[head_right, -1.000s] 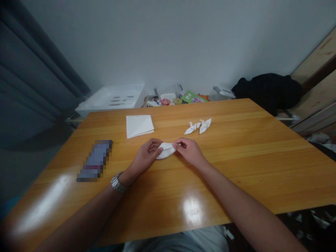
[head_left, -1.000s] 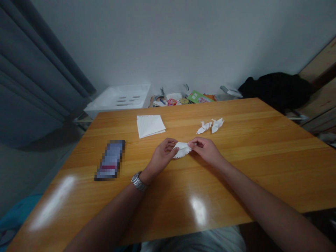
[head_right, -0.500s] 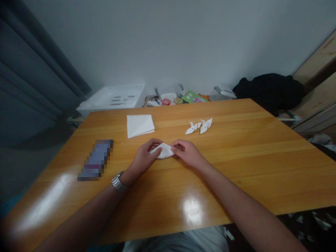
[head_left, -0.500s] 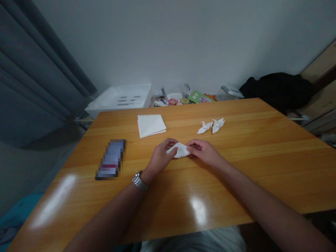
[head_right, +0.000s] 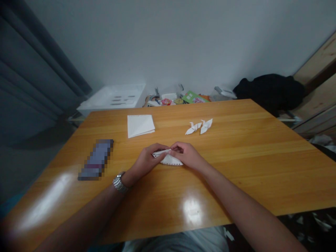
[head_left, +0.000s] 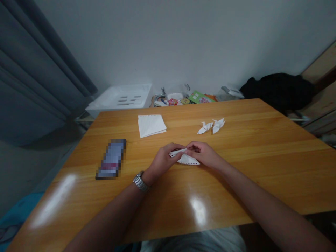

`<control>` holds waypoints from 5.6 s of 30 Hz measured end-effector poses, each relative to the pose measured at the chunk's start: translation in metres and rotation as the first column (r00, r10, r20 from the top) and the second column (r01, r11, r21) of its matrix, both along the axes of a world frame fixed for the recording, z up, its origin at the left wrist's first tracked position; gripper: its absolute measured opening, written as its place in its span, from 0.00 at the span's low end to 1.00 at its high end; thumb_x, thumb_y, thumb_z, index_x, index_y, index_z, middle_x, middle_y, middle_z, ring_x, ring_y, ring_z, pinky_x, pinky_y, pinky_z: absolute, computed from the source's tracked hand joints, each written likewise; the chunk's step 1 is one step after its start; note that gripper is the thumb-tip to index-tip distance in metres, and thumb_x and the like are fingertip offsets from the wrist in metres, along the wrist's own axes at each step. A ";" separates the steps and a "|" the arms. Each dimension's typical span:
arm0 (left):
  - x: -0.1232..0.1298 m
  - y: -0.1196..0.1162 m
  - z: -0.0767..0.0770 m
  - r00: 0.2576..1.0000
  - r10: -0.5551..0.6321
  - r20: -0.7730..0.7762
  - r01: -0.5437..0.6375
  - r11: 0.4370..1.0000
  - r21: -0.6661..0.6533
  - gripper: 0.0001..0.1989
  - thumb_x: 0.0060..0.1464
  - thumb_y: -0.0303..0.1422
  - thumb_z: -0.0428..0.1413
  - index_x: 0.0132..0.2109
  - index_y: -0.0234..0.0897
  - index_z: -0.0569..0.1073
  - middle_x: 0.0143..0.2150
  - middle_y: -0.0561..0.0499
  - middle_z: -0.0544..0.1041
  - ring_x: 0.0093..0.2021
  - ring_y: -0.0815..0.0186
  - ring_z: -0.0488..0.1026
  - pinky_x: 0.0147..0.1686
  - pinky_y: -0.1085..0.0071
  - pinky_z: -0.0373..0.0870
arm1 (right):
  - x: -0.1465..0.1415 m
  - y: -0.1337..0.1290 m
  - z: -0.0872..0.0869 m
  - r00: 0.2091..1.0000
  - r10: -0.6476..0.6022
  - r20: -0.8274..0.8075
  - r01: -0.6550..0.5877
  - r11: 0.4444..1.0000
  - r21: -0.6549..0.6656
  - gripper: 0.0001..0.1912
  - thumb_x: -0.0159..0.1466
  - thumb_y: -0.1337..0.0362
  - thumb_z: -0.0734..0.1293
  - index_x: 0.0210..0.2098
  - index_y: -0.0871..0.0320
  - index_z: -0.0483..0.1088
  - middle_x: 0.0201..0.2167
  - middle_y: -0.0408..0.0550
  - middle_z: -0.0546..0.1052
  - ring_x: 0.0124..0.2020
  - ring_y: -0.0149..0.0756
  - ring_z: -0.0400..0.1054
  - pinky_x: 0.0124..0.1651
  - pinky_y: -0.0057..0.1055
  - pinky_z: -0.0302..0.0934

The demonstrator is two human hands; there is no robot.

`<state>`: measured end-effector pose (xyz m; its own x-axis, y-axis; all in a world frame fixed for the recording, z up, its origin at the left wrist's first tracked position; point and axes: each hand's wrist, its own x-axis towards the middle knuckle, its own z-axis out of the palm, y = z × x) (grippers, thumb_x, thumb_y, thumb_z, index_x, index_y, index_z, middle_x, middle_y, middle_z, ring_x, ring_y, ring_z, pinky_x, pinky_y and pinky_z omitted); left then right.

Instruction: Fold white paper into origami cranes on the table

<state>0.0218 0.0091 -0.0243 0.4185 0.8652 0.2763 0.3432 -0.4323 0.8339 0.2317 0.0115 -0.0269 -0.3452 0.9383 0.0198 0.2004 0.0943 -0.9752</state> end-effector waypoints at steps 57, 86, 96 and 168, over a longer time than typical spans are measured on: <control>0.002 0.005 0.001 0.878 0.257 0.405 -0.052 0.891 -0.452 0.20 0.55 0.47 0.62 0.38 0.31 0.79 0.36 0.46 0.81 0.35 0.63 0.79 0.40 0.66 0.80 | -0.001 -0.003 -0.003 1.000 0.009 -0.006 -0.009 0.999 -0.033 0.17 0.63 0.49 0.69 0.38 0.58 0.73 0.32 0.46 0.77 0.32 0.35 0.69 0.34 0.30 0.61; 0.003 0.003 0.008 0.943 0.211 0.255 -0.145 0.956 -0.254 0.14 0.58 0.42 0.61 0.34 0.34 0.78 0.32 0.49 0.80 0.31 0.67 0.75 0.32 0.73 0.71 | -0.003 -0.007 0.004 1.000 0.005 0.014 -0.005 1.000 -0.019 0.17 0.62 0.49 0.70 0.37 0.58 0.73 0.32 0.46 0.77 0.32 0.36 0.69 0.35 0.31 0.61; 0.002 0.004 0.006 0.938 0.217 0.269 -0.142 0.952 -0.272 0.16 0.57 0.43 0.60 0.32 0.33 0.76 0.30 0.50 0.78 0.30 0.68 0.73 0.30 0.73 0.69 | -0.003 -0.007 0.004 0.999 0.027 0.023 -0.027 1.000 -0.010 0.16 0.63 0.51 0.69 0.37 0.59 0.73 0.31 0.46 0.76 0.31 0.35 0.68 0.35 0.31 0.60; -0.002 0.005 0.004 0.941 0.188 0.280 -0.054 0.903 -0.427 0.25 0.61 0.51 0.55 0.35 0.31 0.81 0.31 0.46 0.81 0.30 0.65 0.77 0.33 0.72 0.74 | -0.001 -0.010 0.011 0.980 0.006 0.200 -0.048 0.977 0.209 0.14 0.67 0.54 0.65 0.36 0.58 0.75 0.31 0.46 0.78 0.31 0.35 0.69 0.36 0.30 0.60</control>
